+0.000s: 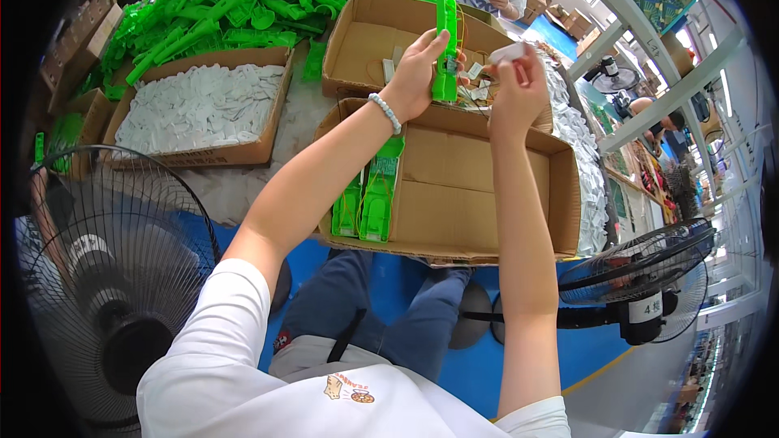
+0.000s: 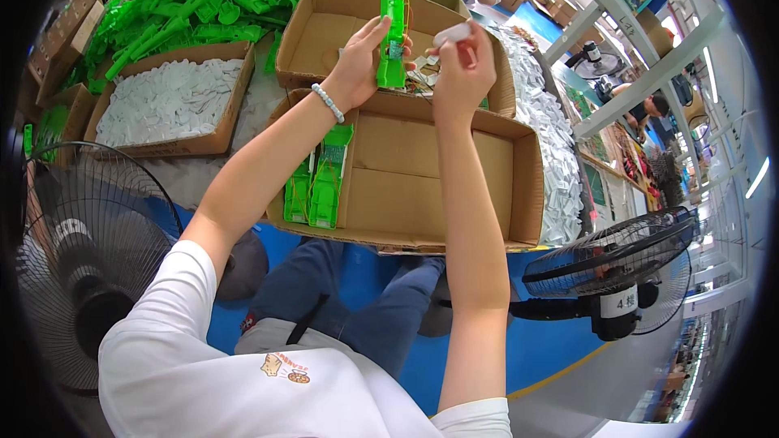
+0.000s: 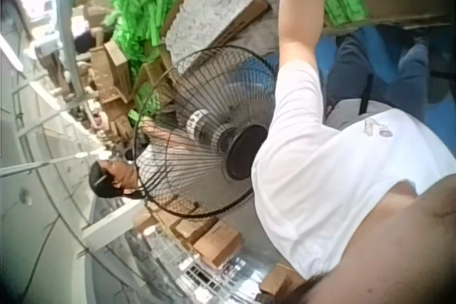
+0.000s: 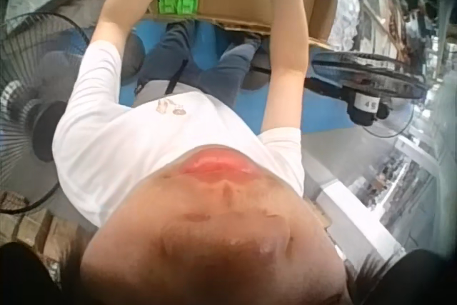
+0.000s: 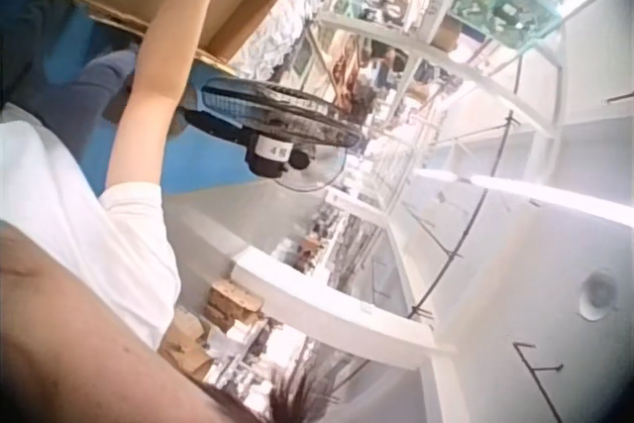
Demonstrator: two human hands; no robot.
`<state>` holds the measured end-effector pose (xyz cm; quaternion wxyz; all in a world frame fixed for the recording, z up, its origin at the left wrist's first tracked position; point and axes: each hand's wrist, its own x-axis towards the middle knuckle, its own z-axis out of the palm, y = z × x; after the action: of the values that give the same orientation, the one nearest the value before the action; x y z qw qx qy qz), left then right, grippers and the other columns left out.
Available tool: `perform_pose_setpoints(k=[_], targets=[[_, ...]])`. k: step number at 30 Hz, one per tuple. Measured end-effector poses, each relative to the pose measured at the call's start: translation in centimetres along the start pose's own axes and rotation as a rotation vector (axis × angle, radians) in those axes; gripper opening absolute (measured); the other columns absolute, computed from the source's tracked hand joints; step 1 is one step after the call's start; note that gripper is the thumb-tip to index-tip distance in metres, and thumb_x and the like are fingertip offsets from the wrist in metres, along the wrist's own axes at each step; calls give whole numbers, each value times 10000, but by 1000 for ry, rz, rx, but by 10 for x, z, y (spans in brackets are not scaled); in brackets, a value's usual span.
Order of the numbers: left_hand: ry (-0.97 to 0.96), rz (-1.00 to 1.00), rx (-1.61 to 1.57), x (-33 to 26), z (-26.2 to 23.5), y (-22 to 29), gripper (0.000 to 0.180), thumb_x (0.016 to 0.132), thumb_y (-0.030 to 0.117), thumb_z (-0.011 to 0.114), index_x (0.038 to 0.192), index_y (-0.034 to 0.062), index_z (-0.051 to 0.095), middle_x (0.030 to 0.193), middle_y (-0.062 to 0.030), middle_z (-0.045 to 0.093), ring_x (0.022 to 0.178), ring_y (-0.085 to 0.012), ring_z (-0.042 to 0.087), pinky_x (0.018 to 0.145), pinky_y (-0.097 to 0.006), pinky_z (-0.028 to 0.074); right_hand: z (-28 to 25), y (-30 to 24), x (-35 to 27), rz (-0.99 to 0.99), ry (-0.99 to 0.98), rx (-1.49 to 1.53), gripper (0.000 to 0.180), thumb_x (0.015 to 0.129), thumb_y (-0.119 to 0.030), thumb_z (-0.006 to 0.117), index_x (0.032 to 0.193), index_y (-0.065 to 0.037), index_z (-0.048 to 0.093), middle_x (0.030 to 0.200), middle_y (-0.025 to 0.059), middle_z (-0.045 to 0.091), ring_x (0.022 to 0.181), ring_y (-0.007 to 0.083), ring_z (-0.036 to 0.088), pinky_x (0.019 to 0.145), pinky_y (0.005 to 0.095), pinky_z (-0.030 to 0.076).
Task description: The person places a cardboard box on the table, fits circuit boards, wires, and switches into plastic flashlight casings by hand, and arranges the assembled casings in the box.
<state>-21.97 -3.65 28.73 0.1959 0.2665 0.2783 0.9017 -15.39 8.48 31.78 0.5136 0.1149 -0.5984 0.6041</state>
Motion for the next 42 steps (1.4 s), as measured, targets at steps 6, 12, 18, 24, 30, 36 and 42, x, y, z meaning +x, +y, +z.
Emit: perform_pose_setpoints(k=[6, 12, 18, 24, 30, 36, 42], targets=[[110, -3, 302, -2, 10, -3, 346, 971, 310, 594, 1186, 48, 526, 756, -41, 583, 592, -130, 584, 481, -279, 501, -14, 10, -22, 277, -178, 118, 331, 873, 14, 627, 1201, 49, 595, 1012, 119, 639, 893, 181, 656, 743, 299, 573], [73, -63, 356, 4, 8, -4, 286, 1009, 323, 512, 1073, 50, 568, 814, -43, 612, 638, -130, 592, 492, -278, 484, -14, 13, -32, 295, -235, 159, 278, 869, 42, 630, 1144, 64, 600, 905, 108, 672, 755, 156, 659, 672, 270, 554], [104, -126, 434, 4, 10, -4, 376, 1035, 356, 429, 1072, 9, 569, 836, -87, 619, 614, -154, 568, 507, -290, 489, -19, 8, -29, 310, -214, 192, 293, 870, 18, 641, 1160, 47, 606, 947, 123, 684, 843, 177, 677, 755, 286, 560], [49, -128, 456, 3, 6, -4, 361, 1040, 336, 417, 1084, 15, 576, 834, -74, 604, 615, -143, 546, 508, -289, 486, -18, 9, -31, 295, -179, 211, 267, 865, 28, 644, 1130, 52, 622, 939, 126, 675, 800, 175, 681, 677, 286, 587], [58, -38, 475, -1, 14, -7, 362, 1012, 341, 489, 1160, 26, 588, 785, -40, 610, 593, -108, 547, 481, -255, 455, -17, 5, -33, 297, -163, 174, 292, 858, 9, 672, 1146, 42, 639, 956, 113, 688, 809, 176, 689, 731, 278, 585], [40, 95, 685, -7, 27, -12, 398, 1003, 335, 509, 1257, 38, 586, 806, -14, 615, 628, -65, 541, 503, -237, 458, -20, -7, -28, 339, -176, 33, 277, 852, -4, 685, 1121, 50, 649, 932, 111, 693, 751, 160, 676, 690, 260, 562], [72, 158, 726, -7, 25, -17, 426, 1035, 306, 438, 1343, 27, 534, 867, -22, 627, 692, -72, 550, 594, -228, 474, -19, -15, -27, 382, -202, 0, 230, 849, -34, 690, 1059, 52, 657, 910, 101, 689, 716, 145, 661, 654, 258, 546]])
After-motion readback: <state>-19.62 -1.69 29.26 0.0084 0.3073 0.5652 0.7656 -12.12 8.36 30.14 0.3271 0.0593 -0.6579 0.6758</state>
